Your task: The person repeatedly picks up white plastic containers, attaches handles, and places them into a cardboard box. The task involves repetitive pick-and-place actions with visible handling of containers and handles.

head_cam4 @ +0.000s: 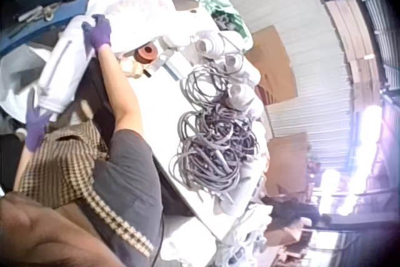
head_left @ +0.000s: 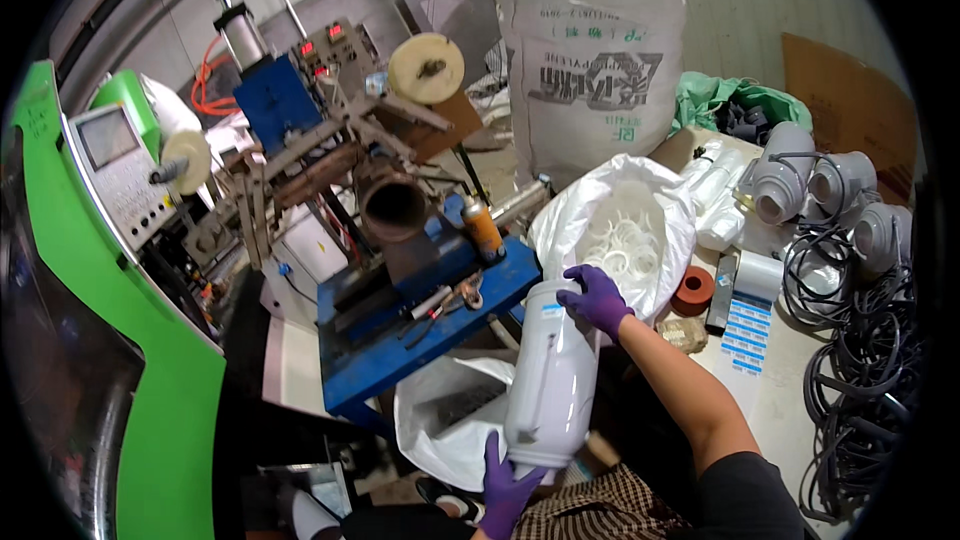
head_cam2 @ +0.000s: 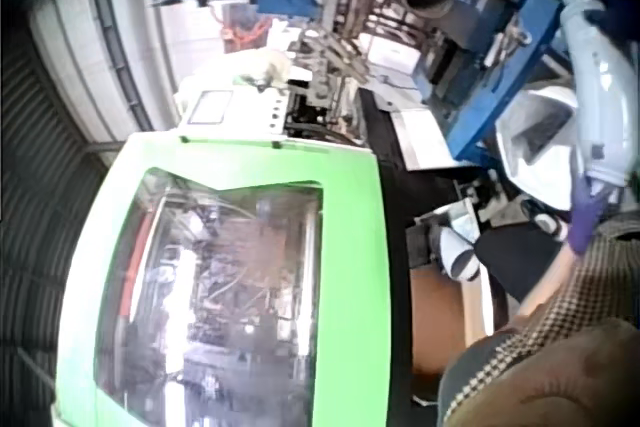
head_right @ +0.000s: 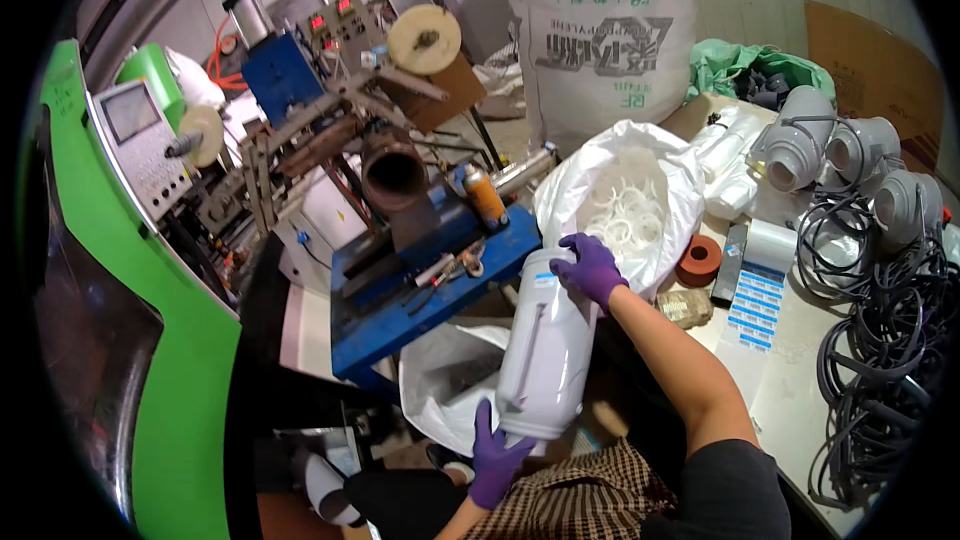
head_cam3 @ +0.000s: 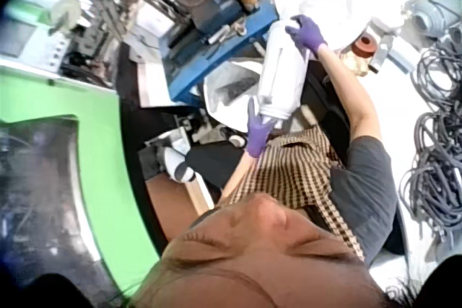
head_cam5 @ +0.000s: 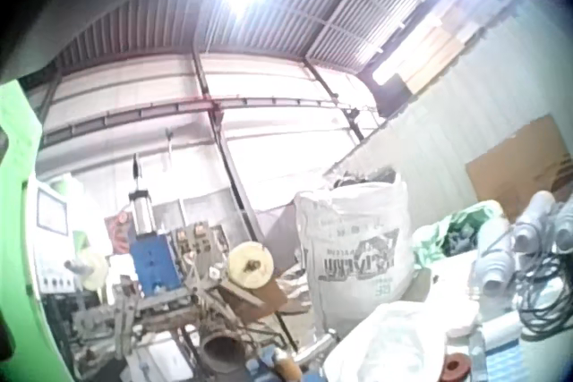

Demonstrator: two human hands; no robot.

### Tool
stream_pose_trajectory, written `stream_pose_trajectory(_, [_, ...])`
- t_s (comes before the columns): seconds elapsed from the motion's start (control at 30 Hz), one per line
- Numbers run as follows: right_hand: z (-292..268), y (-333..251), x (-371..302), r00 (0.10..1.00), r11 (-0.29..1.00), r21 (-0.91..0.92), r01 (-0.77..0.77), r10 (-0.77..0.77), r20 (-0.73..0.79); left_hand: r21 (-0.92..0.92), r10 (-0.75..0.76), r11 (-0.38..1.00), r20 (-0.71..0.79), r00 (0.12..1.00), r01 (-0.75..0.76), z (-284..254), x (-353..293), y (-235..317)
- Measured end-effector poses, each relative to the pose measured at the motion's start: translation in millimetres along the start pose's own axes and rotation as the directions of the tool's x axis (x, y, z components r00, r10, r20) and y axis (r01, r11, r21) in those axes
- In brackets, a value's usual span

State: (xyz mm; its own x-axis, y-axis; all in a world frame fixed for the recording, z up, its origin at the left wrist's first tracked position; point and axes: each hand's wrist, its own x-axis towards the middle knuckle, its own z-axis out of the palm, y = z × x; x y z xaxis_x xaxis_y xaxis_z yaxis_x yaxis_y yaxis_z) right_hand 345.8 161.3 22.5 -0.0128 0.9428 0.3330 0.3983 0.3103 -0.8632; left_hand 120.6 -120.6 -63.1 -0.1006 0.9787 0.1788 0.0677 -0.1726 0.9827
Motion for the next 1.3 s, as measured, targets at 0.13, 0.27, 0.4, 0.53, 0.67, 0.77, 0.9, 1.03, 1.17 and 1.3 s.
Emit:
stream_pose_trajectory(0.13, [-16, -44, -22, 0.983, 0.996, 0.056, 0.074, -0.082, 0.164, -0.186, -0.034, 0.982, -0.261, 0.965, -0.015, -65, -29, 42])
stream_pose_trajectory(0.27, [-33, -61, -57, 0.992, 0.976, 0.218, -0.021, -0.007, 0.127, 0.619, 0.341, 0.761, -0.125, 0.932, -0.195, -100, -38, 84])
stream_pose_trajectory(0.4, [-38, -96, -83, 0.994, 0.83, 0.551, 0.086, -0.108, 0.008, -0.091, 0.045, 0.992, -0.348, 0.936, -0.082, -106, -35, 103])
stream_pose_trajectory(0.53, [-52, -92, -89, 0.915, 0.852, 0.338, 0.4, -0.392, -0.094, -0.014, 0.164, 0.98, -0.506, 0.847, -0.199, -139, -13, 119])
stream_pose_trajectory(0.67, [-80, -34, -91, 0.896, 0.912, 0.039, 0.409, -0.393, -0.207, 0.112, 0.433, 0.877, -0.607, 0.667, -0.467, -141, 44, 170])
stream_pose_trajectory(0.77, [-110, -1, -94, 0.924, 0.958, -0.111, 0.264, -0.285, -0.257, 0.734, 0.82, 0.508, -0.25, 0.515, -0.451, -156, 111, 173])
stream_pose_trajectory(0.9, [-126, 31, -91, 0.923, 0.935, -0.319, 0.155, -0.252, -0.29, 0.929, 0.767, 0.002, 0.236, 0.597, -0.371, -77, 193, 206])
stream_pose_trajectory(1.03, [-121, 59, -77, 0.929, 0.898, -0.435, 0.069, -0.216, -0.3, 0.943, 0.651, -0.184, 0.328, 0.685, -0.277, -53, 313, 202])
stream_pose_trajectory(1.17, [-106, 60, -72, 0.967, 0.859, -0.511, 0.032, -0.157, -0.203, 0.943, 0.581, -0.291, 0.31, 0.753, -0.164, -91, 369, 195])
stream_pose_trajectory(1.3, [-115, 61, -73, 0.958, 0.848, -0.528, -0.041, -0.117, -0.263, 0.841, 0.439, -0.448, 0.503, 0.745, -0.304, -90, 376, 202])
